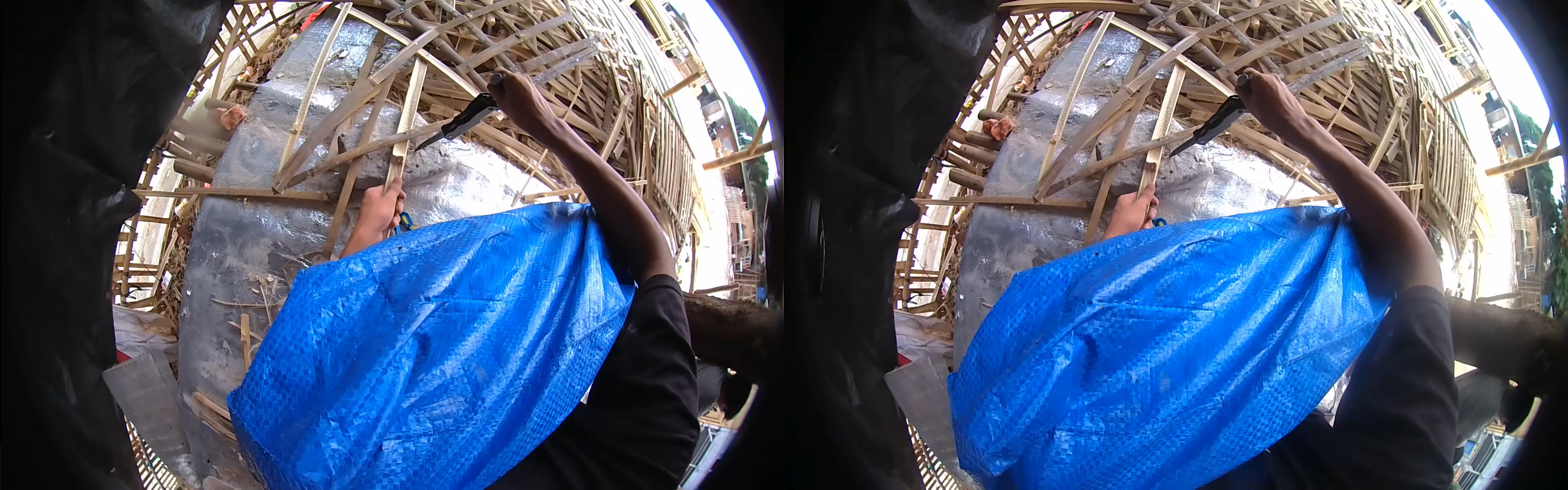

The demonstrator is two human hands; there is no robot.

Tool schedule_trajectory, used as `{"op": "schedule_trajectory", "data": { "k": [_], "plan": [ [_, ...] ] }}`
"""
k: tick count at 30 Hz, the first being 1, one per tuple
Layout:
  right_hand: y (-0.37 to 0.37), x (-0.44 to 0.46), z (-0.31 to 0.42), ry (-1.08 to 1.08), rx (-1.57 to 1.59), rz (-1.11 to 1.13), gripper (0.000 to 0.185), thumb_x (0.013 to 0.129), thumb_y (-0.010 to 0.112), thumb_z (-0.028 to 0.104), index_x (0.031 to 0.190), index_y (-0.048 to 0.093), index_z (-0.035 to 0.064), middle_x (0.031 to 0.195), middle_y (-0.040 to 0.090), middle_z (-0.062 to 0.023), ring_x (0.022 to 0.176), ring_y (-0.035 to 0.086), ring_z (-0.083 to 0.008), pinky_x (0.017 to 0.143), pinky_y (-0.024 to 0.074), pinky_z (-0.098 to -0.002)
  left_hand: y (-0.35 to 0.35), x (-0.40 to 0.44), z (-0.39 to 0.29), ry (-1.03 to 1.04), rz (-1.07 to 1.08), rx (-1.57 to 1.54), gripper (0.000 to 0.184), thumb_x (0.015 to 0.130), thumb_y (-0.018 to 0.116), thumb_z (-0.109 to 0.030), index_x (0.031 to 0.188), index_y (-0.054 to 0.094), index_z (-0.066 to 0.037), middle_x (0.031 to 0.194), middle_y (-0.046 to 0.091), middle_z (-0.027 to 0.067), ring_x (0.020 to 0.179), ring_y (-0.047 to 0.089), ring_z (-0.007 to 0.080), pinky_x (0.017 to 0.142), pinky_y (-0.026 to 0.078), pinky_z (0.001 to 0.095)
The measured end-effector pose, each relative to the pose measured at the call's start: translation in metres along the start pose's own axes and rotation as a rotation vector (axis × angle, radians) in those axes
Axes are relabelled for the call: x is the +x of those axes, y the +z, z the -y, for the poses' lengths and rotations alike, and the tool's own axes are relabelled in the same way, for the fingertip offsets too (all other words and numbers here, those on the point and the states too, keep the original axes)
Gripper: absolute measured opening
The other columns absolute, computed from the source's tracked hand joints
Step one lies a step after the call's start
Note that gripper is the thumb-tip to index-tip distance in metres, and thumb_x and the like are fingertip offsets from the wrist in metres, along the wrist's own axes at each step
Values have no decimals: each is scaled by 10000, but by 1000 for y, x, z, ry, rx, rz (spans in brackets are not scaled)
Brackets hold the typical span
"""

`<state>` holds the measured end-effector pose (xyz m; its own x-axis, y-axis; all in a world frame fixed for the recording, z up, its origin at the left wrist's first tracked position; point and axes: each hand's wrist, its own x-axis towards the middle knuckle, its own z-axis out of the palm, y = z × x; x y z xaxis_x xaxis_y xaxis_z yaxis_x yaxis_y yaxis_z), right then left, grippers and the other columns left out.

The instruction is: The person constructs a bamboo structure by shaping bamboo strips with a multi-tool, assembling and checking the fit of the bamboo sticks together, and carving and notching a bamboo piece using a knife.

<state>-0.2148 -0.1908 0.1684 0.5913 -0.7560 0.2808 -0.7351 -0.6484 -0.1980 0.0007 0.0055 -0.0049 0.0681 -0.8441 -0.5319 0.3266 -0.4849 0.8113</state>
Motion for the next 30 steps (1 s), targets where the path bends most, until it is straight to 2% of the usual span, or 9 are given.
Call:
{"op": "schedule_trajectory", "data": {
  "k": [2, 4, 5, 7, 8, 12, 21, 27, 30],
  "plan": [
    [3, -7, -2, -5, -9, -11, 216, 960, 518, 133, 799, 567, -4, 587, 570, -178, 492, 582, -283, 520, 476, -443, -2, 0, 1, -18, -9, 97, 453, 1000, 540, -440, 835, 605, -23, 598, 535, 6, 472, 479, 93, 453, 382, 265],
    [21, -20, -15, -79, 99, 139, 152, 944, 516, 102, 833, 563, 10, 554, 521, -155, 478, 548, -304, 502, 430, -448, -2, -4, 3, -6, -12, 122, 461, 997, 545, -444, 832, 615, -20, 602, 544, 11, 482, 486, 96, 463, 387, 271],
    [38, -28, -10, -32, -113, 280, 102, 932, 521, 66, 837, 537, 33, 545, 485, -105, 468, 521, -257, 484, 417, -440, -2, -4, -1, 13, -9, 144, 469, 993, 550, -449, 828, 625, -17, 606, 553, 15, 491, 493, 100, 474, 392, 278],
    [41, -33, 2, -253, -263, 253, 110, 925, 547, 84, 833, 536, 26, 547, 475, -95, 487, 528, -239, 489, 419, -445, -4, 1, -2, 26, -4, 154, 478, 985, 561, -462, 842, 631, -11, 606, 558, 20, 498, 503, 106, 484, 396, 283],
    [34, -29, 6, -173, -160, 291, 125, 928, 577, 104, 840, 557, 16, 567, 512, -107, 504, 551, -252, 510, 435, -441, -4, 4, -1, 12, 3, 80, 449, 981, 571, -447, 828, 608, -27, 595, 540, 11, 448, 473, 100, 429, 362, 274],
    [9, -16, 8, -78, 70, 342, 419, 826, 765, 410, 824, 609, 21, 684, 634, -99, 625, 622, -203, 556, 458, -371, -2, 8, 8, 5, 12, -4, 417, 975, 588, -429, 820, 585, -42, 586, 525, 4, 390, 438, 92, 370, 328, 258],
    [14, -18, 28, -61, 264, 303, 328, 852, 745, 360, 924, 712, 41, 720, 680, -126, 645, 654, -238, 610, 494, -403, -4, 5, 1, 48, 11, 113, 422, 994, 560, -421, 833, 596, -32, 592, 523, 0, 435, 462, 85, 397, 350, 249],
    [41, -7, 42, -187, 180, 142, 434, 880, 687, 457, 871, 703, 24, 661, 643, -152, 576, 620, -296, 565, 483, -424, -3, 4, 0, 7, -13, 87, 425, 991, 563, -425, 835, 595, -31, 593, 527, 3, 434, 462, 90, 401, 351, 256],
    [50, -4, 49, -185, 170, 143, 437, 894, 670, 459, 833, 698, 27, 632, 630, -144, 557, 615, -298, 557, 480, -430, -5, 4, -2, -28, -14, 142, 493, 990, 551, -463, 888, 633, 12, 655, 581, 30, 548, 524, 101, 521, 412, 278]
  ]
}}
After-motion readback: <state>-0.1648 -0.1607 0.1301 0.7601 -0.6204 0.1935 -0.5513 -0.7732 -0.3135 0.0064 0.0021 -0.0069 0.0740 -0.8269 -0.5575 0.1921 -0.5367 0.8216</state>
